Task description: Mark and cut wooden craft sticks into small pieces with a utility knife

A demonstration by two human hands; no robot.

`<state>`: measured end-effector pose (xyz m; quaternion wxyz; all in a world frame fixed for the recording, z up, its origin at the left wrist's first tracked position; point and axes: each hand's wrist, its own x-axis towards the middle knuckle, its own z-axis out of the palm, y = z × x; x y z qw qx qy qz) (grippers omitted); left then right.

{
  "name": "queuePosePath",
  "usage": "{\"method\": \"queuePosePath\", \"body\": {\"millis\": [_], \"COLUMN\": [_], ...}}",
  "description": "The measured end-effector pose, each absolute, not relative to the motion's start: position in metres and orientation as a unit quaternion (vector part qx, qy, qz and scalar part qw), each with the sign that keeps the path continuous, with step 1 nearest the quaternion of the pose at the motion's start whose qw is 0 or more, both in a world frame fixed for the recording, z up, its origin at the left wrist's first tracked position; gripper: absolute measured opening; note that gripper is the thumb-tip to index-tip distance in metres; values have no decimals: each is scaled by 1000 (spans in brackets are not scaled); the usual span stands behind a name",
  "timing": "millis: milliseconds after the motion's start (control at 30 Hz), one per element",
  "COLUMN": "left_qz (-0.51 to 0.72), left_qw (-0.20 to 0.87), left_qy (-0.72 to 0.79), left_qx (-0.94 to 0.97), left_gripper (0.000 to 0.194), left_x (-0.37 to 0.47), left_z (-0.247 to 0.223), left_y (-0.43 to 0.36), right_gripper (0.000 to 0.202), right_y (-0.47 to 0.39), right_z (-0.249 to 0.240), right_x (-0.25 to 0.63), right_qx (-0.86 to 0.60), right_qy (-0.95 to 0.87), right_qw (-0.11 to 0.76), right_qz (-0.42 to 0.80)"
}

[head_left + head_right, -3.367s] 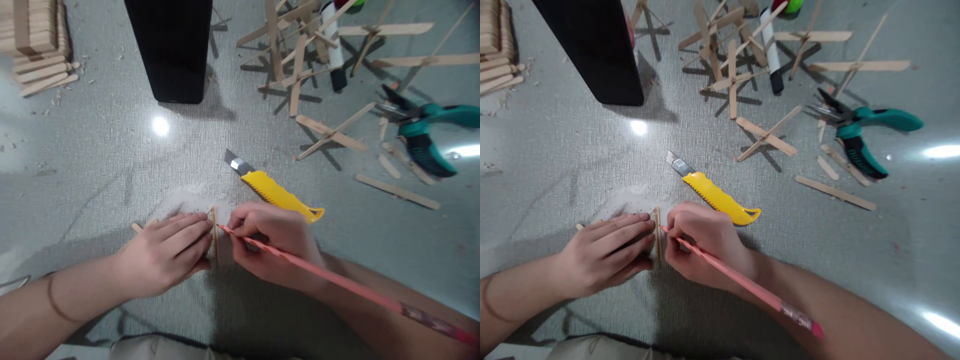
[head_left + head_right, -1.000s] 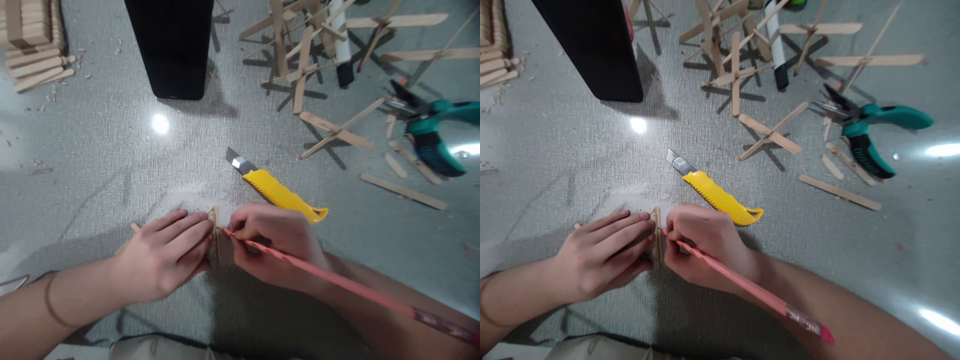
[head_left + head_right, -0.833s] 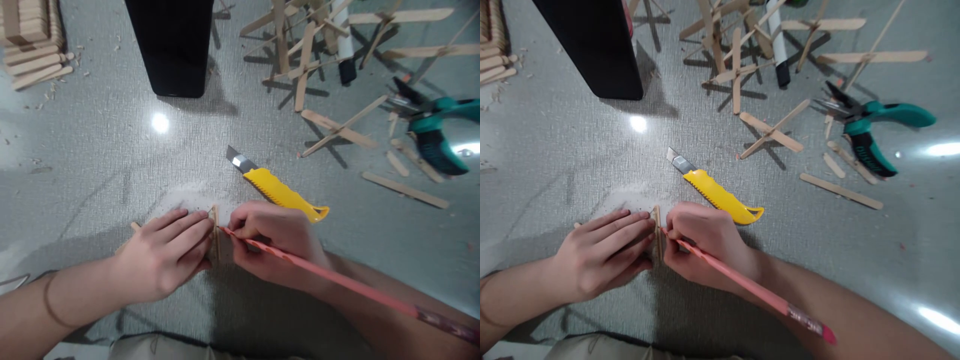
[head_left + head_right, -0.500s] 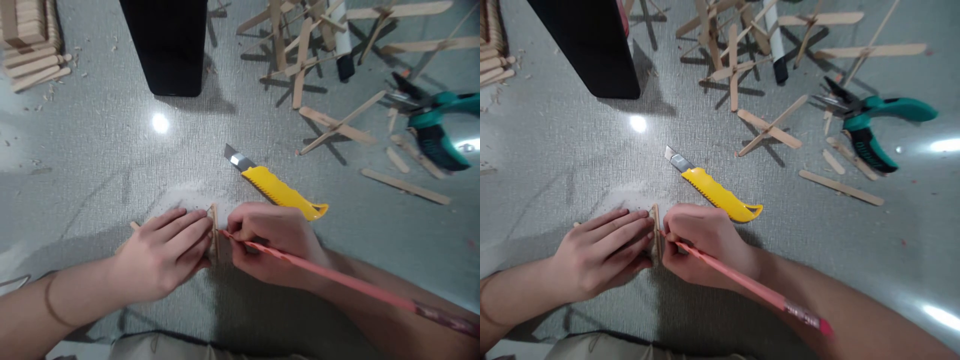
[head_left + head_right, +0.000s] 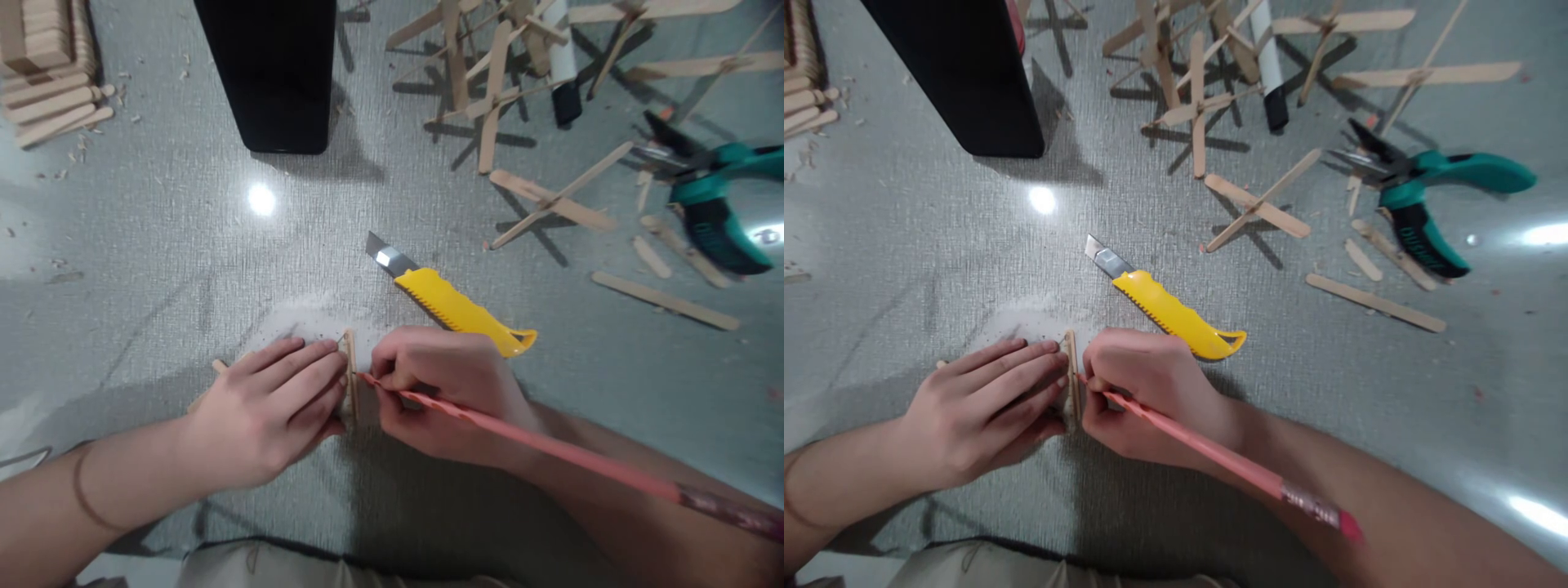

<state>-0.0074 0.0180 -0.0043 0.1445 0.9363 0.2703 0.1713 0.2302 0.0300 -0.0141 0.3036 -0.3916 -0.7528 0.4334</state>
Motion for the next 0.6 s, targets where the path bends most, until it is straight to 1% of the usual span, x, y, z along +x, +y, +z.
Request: {"method": "queuePosePath", "body": {"millis": [167,600], "left_qz": [166,170], "left_qw": [148,142], "left_qy": [270,268], "left_qx": [937,938], "left_gripper": [30,28], "left_x": [-9,-9], "left_z": [-6,-6], "left_y": [17,18], "right_gripper": [24,22], "right_y": [31,29], "right_z": [-13,-16], "right_x": [230,231], "right_qx": [-401,-388], "right_qy": [-751,-751], "right_qw": [295,306], "right_qz": [434,437]}}
